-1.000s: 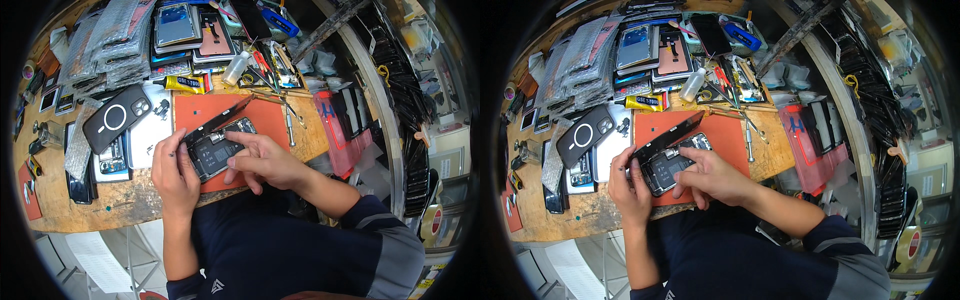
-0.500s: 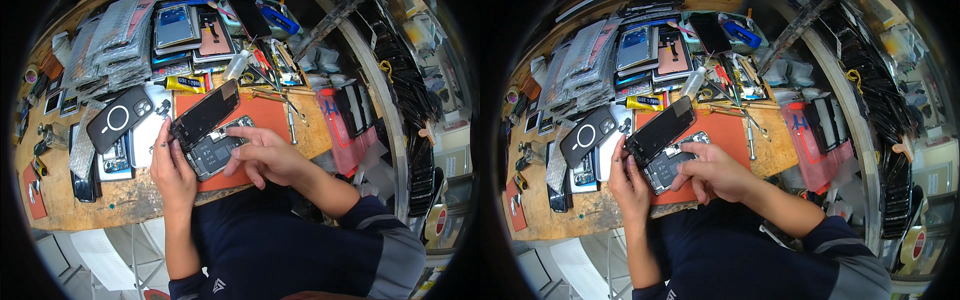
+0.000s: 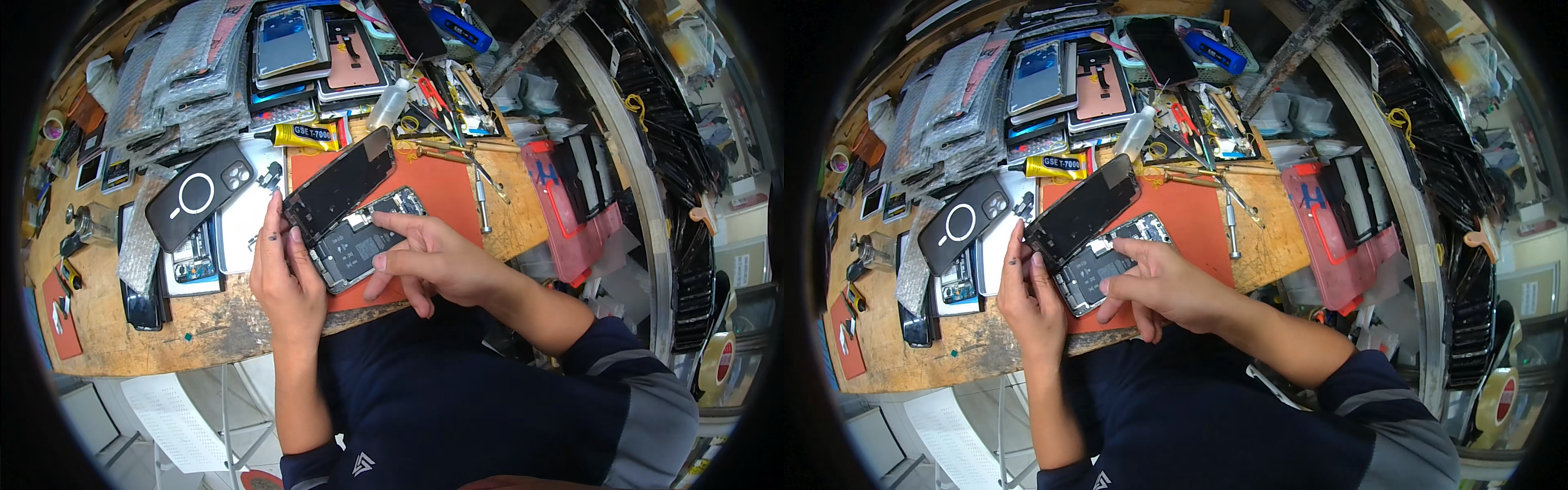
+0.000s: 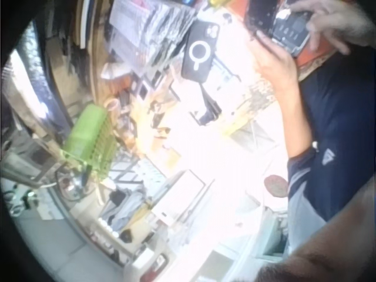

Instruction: The person disassembles a smartphone by prying open the back cover and removing the screen assembly. They use a heat gun to soften adhesive, then detach the display and set it aside. The person continues to remove internal components and clean the chassis with a brush.

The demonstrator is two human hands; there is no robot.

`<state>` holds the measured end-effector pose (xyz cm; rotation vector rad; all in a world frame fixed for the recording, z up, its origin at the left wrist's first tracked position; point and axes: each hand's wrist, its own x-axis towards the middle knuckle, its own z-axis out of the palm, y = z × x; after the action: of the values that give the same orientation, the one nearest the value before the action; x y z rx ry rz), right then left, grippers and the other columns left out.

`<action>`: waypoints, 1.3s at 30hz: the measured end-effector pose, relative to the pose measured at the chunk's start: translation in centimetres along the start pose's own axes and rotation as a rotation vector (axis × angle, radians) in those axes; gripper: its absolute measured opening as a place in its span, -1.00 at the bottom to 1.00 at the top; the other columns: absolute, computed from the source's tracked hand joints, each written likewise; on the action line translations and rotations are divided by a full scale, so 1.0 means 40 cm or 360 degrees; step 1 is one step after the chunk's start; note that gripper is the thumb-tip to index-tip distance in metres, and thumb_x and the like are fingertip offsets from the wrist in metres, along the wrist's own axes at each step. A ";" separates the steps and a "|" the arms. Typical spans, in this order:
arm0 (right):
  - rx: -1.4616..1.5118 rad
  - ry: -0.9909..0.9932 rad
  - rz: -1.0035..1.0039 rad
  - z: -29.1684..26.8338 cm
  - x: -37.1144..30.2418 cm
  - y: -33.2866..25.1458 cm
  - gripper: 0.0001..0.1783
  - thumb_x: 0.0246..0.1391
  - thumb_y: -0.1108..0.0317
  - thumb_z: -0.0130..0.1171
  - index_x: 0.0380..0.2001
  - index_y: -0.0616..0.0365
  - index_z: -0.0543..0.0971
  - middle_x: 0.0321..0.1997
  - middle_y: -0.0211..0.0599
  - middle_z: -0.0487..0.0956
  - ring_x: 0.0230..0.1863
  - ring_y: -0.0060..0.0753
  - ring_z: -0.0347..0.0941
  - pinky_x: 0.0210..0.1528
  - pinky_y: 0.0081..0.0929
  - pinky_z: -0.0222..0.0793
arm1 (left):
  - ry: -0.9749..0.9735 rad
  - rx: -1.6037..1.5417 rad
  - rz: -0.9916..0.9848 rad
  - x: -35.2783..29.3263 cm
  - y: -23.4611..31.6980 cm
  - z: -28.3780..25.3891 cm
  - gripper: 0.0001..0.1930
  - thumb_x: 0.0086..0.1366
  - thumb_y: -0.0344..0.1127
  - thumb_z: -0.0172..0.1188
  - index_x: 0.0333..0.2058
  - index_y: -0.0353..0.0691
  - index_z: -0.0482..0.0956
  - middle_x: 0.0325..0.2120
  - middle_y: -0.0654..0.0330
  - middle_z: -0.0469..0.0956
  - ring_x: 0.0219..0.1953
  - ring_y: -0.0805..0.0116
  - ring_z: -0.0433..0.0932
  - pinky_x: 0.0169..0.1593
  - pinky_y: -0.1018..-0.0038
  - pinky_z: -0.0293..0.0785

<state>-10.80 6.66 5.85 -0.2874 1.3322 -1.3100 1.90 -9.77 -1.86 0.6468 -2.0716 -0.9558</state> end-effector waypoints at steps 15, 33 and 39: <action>0.0231 0.0220 -0.0309 -0.066 0.019 0.029 -0.54 0.34 0.48 0.15 0.25 0.29 0.35 -0.28 -0.12 0.69 -0.61 -0.55 0.53 -0.56 -0.64 0.46 | -0.0047 -0.0218 -0.0111 -0.006 -0.010 0.003 -0.61 0.47 -0.61 0.11 0.24 -0.41 0.49 -0.08 -0.06 0.67 -0.15 0.27 0.71 -0.05 0.39 0.64; -0.0015 -0.0011 0.0044 -0.015 0.007 -0.007 0.00 0.35 0.36 0.23 0.52 0.58 -0.18 -0.29 -0.04 0.74 -0.66 -0.52 0.53 -0.62 -0.54 0.44 | -0.0028 -0.0377 -0.0073 -0.010 0.002 0.005 -0.71 0.52 -0.56 0.10 0.17 -0.45 0.45 -0.08 -0.01 0.67 -0.12 0.40 0.71 -0.10 0.52 0.64; 0.0314 0.0102 -0.0001 -0.059 0.047 0.019 -0.33 0.34 0.41 0.19 0.37 0.41 0.15 -0.33 -0.02 0.71 -0.70 -0.45 0.53 -0.65 -0.53 0.46 | -0.0001 -0.0366 -0.0030 -0.011 0.001 0.010 -0.72 0.52 -0.56 0.09 0.16 -0.44 0.46 -0.11 0.01 0.67 -0.14 0.41 0.70 -0.12 0.52 0.64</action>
<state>-12.84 6.59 3.53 -0.1103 1.2446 -1.4498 1.83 -9.27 -2.18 0.5452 -1.9219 -1.1837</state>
